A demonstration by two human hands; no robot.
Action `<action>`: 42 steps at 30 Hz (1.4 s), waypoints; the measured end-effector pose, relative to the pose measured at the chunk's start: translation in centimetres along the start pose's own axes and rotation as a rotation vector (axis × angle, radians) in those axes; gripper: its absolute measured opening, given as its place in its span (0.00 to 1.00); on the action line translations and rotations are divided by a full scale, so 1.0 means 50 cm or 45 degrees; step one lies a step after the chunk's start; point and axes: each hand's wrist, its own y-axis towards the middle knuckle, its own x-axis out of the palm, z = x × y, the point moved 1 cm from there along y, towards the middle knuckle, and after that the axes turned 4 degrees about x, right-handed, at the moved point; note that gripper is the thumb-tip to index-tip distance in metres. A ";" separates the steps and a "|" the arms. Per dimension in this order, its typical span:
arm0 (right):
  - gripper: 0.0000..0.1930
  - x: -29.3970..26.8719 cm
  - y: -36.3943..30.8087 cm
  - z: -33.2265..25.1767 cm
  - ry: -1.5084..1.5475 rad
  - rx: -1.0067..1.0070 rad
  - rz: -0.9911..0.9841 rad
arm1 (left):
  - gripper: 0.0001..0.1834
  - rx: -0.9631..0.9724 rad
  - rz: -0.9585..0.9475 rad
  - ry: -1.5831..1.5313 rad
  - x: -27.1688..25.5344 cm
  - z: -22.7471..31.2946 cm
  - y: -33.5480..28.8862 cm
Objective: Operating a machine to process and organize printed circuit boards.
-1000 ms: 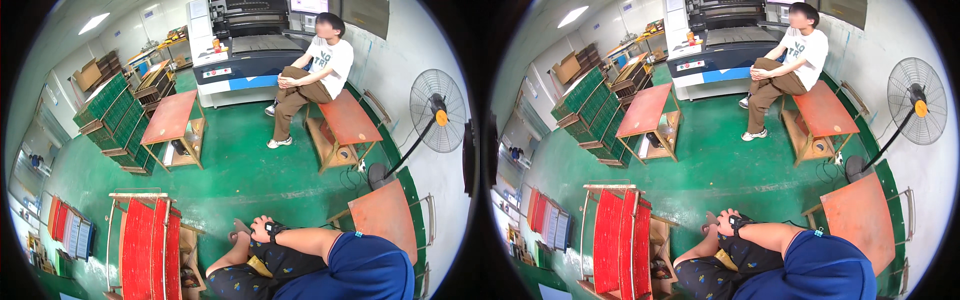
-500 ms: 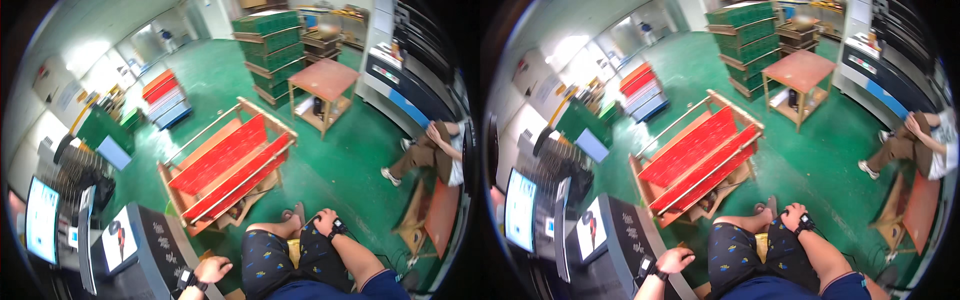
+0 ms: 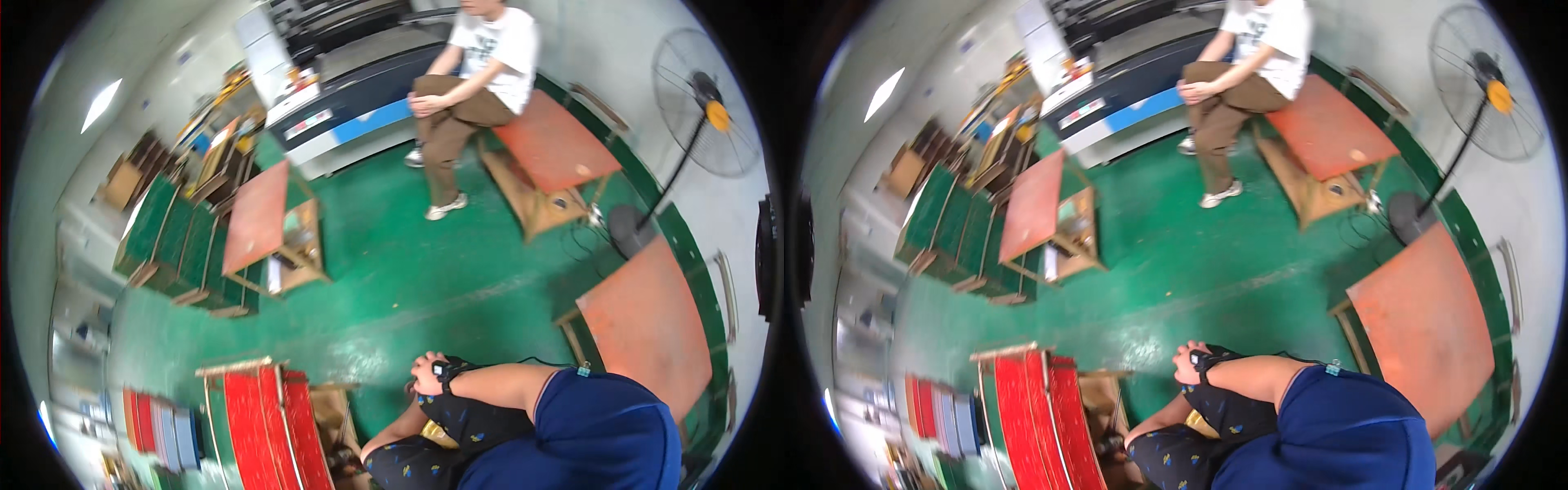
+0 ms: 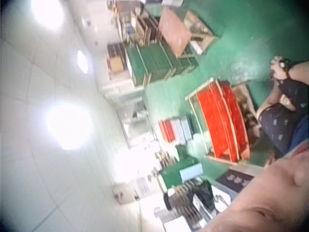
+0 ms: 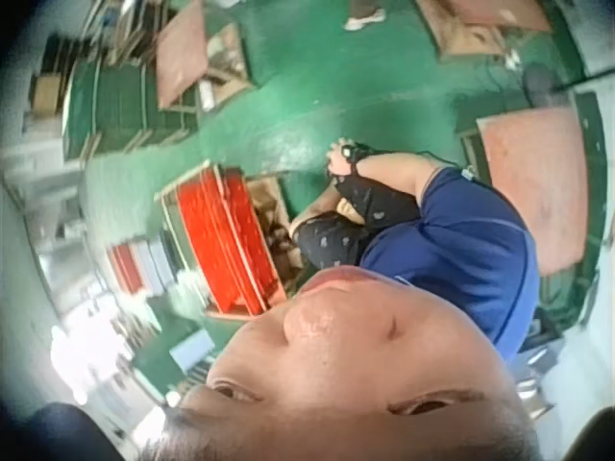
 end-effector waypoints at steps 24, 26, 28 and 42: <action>0.18 -0.042 -0.046 0.009 0.069 -0.004 0.123 | 0.27 0.428 1.339 0.964 -0.154 -0.164 0.398; 0.19 -0.045 -0.044 0.016 0.086 0.028 0.144 | 0.27 0.133 1.283 0.983 -0.145 -0.113 0.419; 0.18 -0.048 -0.040 -0.009 0.060 0.023 0.130 | 0.24 0.054 1.286 0.956 -0.158 -0.121 0.411; 0.19 -0.048 -0.055 -0.007 0.046 0.010 0.045 | 0.25 0.118 1.237 0.957 -0.134 -0.056 0.335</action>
